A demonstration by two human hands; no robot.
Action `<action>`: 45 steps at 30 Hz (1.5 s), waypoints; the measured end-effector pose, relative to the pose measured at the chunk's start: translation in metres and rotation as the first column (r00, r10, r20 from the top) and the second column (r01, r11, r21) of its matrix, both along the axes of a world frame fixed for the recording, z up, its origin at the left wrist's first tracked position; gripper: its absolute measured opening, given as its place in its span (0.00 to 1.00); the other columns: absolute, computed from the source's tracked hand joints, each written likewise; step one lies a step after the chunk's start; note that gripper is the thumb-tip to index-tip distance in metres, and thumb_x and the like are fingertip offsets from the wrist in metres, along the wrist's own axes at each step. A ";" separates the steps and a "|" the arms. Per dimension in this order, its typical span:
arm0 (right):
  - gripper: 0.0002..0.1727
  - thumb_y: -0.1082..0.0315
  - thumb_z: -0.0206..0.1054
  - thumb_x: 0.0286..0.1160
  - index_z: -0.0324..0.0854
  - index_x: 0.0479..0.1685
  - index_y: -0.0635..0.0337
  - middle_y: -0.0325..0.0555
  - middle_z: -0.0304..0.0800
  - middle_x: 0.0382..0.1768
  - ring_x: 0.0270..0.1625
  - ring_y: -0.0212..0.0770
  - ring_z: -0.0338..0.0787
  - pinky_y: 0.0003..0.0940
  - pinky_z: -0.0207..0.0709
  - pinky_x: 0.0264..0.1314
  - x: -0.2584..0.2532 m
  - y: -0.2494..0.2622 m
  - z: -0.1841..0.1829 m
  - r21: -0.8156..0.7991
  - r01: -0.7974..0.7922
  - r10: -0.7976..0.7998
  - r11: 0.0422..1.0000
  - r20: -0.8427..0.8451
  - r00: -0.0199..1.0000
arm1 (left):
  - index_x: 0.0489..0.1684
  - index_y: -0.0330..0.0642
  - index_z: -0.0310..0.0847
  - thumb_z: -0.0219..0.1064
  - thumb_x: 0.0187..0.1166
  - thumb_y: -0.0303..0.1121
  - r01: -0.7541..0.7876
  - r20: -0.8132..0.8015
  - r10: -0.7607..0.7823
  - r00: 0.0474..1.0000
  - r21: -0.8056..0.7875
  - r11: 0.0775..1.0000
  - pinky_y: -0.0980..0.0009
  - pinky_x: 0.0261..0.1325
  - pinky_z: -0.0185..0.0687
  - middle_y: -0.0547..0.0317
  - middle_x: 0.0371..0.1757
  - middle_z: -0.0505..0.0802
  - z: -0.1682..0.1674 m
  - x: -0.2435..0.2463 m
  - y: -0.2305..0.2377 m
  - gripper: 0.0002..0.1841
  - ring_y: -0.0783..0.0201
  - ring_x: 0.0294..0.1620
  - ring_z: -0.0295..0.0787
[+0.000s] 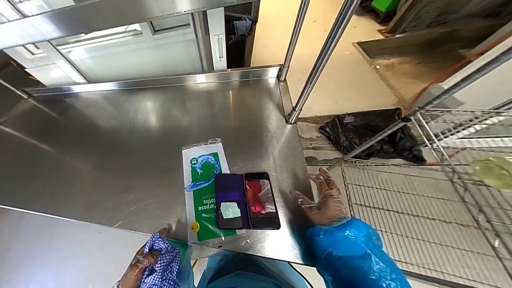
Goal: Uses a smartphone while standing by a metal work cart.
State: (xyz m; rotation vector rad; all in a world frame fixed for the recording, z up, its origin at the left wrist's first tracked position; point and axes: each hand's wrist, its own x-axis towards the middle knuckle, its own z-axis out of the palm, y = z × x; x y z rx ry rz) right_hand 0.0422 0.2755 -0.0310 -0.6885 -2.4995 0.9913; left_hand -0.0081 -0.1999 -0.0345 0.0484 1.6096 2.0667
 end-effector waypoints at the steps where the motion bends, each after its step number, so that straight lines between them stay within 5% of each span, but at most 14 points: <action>1: 0.43 0.68 0.86 0.49 0.77 0.73 0.75 0.77 0.58 0.86 0.84 0.79 0.65 0.73 0.62 0.80 0.001 0.000 -0.005 0.027 -0.023 0.023 0.999 -0.002 1.000 | 0.72 0.43 0.80 0.76 0.64 0.41 0.004 -0.001 -0.004 1.000 -0.001 1.000 0.75 0.57 0.87 0.67 0.52 0.96 0.001 0.000 0.000 0.32 0.75 0.50 0.92; 7: 0.50 0.60 0.92 0.40 0.78 0.75 0.70 0.75 0.57 0.88 0.86 0.79 0.63 0.73 0.61 0.82 0.011 -0.014 0.001 0.040 -0.118 0.110 0.992 0.162 0.981 | 0.69 0.43 0.82 0.74 0.64 0.38 0.001 -0.013 -0.001 1.000 -0.032 1.000 0.75 0.56 0.87 0.68 0.51 0.96 0.001 -0.001 0.002 0.29 0.76 0.49 0.92; 11: 0.53 0.56 0.92 0.38 0.78 0.76 0.68 0.74 0.56 0.88 0.86 0.77 0.62 0.72 0.60 0.82 0.014 -0.017 0.002 0.054 -0.129 0.115 0.990 0.212 0.971 | 0.58 0.48 0.87 0.68 0.62 0.30 -0.057 0.002 0.057 0.998 -0.041 0.998 0.76 0.53 0.88 0.70 0.46 0.97 0.008 0.002 0.010 0.21 0.78 0.45 0.92; 14: 0.54 0.56 0.93 0.38 0.77 0.78 0.67 0.72 0.55 0.89 0.87 0.76 0.61 0.71 0.59 0.84 0.016 -0.017 0.006 0.035 -0.135 0.123 0.990 0.239 0.963 | 0.66 0.45 0.85 0.74 0.64 0.37 -0.001 0.000 0.001 1.000 -0.022 1.000 0.75 0.55 0.87 0.68 0.50 0.96 -0.001 -0.003 0.004 0.26 0.76 0.47 0.92; 21: 0.57 0.53 0.94 0.36 0.76 0.78 0.67 0.72 0.56 0.89 0.87 0.76 0.62 0.71 0.59 0.83 0.017 -0.023 0.006 0.038 -0.156 0.141 0.987 0.261 0.955 | 0.71 0.39 0.78 0.74 0.63 0.36 0.008 0.013 -0.007 1.000 -0.027 1.000 0.74 0.57 0.87 0.65 0.52 0.96 -0.001 -0.004 0.006 0.31 0.74 0.50 0.93; 33: 0.62 0.46 0.93 0.36 0.72 0.84 0.62 0.67 0.51 0.92 0.92 0.71 0.54 0.67 0.50 0.89 0.012 -0.038 0.016 0.016 -0.241 0.213 0.970 0.414 0.885 | 0.70 0.40 0.80 0.74 0.64 0.38 0.000 -0.006 0.000 1.000 -0.041 0.999 0.75 0.55 0.87 0.68 0.50 0.96 -0.002 -0.001 0.003 0.30 0.76 0.48 0.92; 37: 0.62 0.43 0.90 0.45 0.65 0.89 0.58 0.64 0.44 0.94 0.95 0.67 0.46 0.64 0.42 0.92 0.004 -0.038 0.025 -0.006 -0.242 0.207 0.970 0.541 0.815 | 0.71 0.38 0.77 0.73 0.63 0.38 -0.007 -0.012 0.006 1.000 -0.047 0.999 0.75 0.56 0.87 0.69 0.51 0.96 0.001 0.001 0.004 0.31 0.76 0.49 0.92; 42: 0.56 0.47 0.91 0.40 0.77 0.77 0.68 0.72 0.58 0.88 0.89 0.75 0.60 0.73 0.54 0.85 0.008 -0.035 0.006 0.084 -0.164 0.147 0.983 0.185 0.972 | 0.71 0.40 0.79 0.73 0.65 0.38 0.007 -0.029 -0.008 1.000 -0.036 0.999 0.76 0.57 0.86 0.69 0.52 0.95 -0.002 0.001 -0.001 0.30 0.77 0.50 0.92; 45: 0.55 0.48 0.91 0.39 0.78 0.75 0.70 0.74 0.58 0.88 0.87 0.77 0.61 0.74 0.56 0.83 0.010 -0.032 0.005 0.083 -0.156 0.144 0.984 0.136 0.980 | 0.72 0.38 0.78 0.73 0.65 0.38 0.000 -0.023 -0.001 1.000 -0.045 0.999 0.76 0.57 0.86 0.69 0.51 0.96 -0.002 0.001 -0.003 0.31 0.77 0.49 0.92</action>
